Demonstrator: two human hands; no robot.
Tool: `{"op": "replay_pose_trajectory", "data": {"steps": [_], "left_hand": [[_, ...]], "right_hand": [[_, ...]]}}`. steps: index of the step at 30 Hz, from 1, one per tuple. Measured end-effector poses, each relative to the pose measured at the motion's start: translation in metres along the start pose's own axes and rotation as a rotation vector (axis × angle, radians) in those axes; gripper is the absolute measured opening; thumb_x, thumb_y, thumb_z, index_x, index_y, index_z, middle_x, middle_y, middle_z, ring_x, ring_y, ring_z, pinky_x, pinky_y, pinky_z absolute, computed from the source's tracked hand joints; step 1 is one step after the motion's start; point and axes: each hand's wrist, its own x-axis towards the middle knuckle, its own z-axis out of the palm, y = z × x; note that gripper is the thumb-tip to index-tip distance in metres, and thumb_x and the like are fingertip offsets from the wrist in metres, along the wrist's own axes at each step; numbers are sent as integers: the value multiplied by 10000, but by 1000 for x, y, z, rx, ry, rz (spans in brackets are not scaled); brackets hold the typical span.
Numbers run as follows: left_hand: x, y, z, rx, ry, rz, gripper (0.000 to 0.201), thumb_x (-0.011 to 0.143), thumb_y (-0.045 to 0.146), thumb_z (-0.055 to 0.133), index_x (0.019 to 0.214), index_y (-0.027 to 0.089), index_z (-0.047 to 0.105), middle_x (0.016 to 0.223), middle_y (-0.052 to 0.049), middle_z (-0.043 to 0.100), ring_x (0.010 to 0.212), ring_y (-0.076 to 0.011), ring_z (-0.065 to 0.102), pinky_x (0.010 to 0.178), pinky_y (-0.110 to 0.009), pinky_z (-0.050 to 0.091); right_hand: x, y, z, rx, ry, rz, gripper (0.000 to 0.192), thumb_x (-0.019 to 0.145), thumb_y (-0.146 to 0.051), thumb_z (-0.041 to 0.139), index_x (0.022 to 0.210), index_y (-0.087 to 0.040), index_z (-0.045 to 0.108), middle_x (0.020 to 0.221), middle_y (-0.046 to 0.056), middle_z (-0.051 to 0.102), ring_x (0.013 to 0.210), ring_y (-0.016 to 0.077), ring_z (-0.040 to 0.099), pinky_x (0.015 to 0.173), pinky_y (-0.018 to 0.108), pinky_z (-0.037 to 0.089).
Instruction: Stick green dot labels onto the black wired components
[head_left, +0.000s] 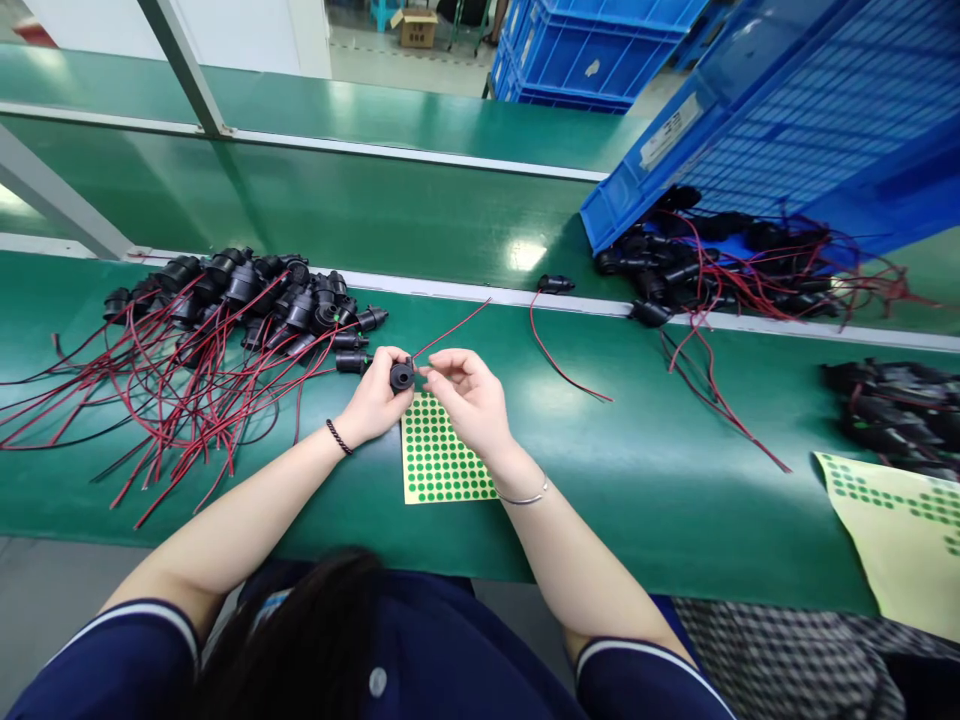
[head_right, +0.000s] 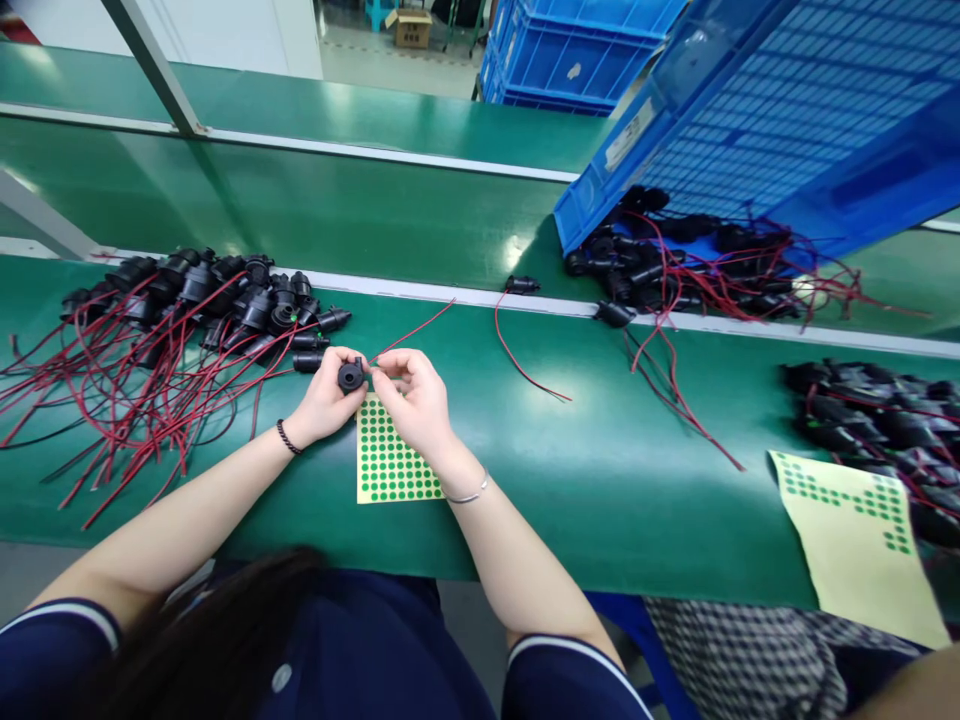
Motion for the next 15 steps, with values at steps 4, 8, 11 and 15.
{"op": "replay_pose_trajectory", "data": {"steps": [4, 8, 11, 15], "left_hand": [[1, -1, -3, 7, -40, -3, 329, 731, 85, 564, 999, 222, 430, 958, -10, 560, 860, -152, 598, 786, -304, 497], [1, -3, -4, 29, -62, 22, 342, 714, 79, 570, 998, 217, 437, 964, -16, 560, 855, -156, 600, 772, -305, 498], [1, -4, -4, 64, -82, 38, 349, 716, 68, 571, 1003, 218, 440, 975, -24, 568, 878, -164, 598, 792, -314, 499], [1, -3, -4, 99, -93, 70, 331, 735, 81, 576, 1007, 217, 445, 983, -32, 573, 893, -170, 591, 809, -323, 497]], "right_hand": [[2, -6, -7, 35, -129, 107, 248, 794, -423, 731, 802, -203, 617, 1046, 69, 657, 953, 188, 667, 890, 379, 583], [5, -6, -10, -1, -141, 111, 188, 762, -358, 737, 757, -195, 644, 1017, 65, 669, 931, 182, 662, 886, 379, 566], [5, -6, -10, -27, -133, 113, 139, 737, -309, 722, 726, -186, 657, 997, 66, 663, 882, 174, 666, 830, 362, 573], [4, -5, -8, -45, -128, 118, 115, 722, -284, 717, 714, -180, 670, 992, 66, 661, 853, 171, 673, 791, 350, 584]]}}
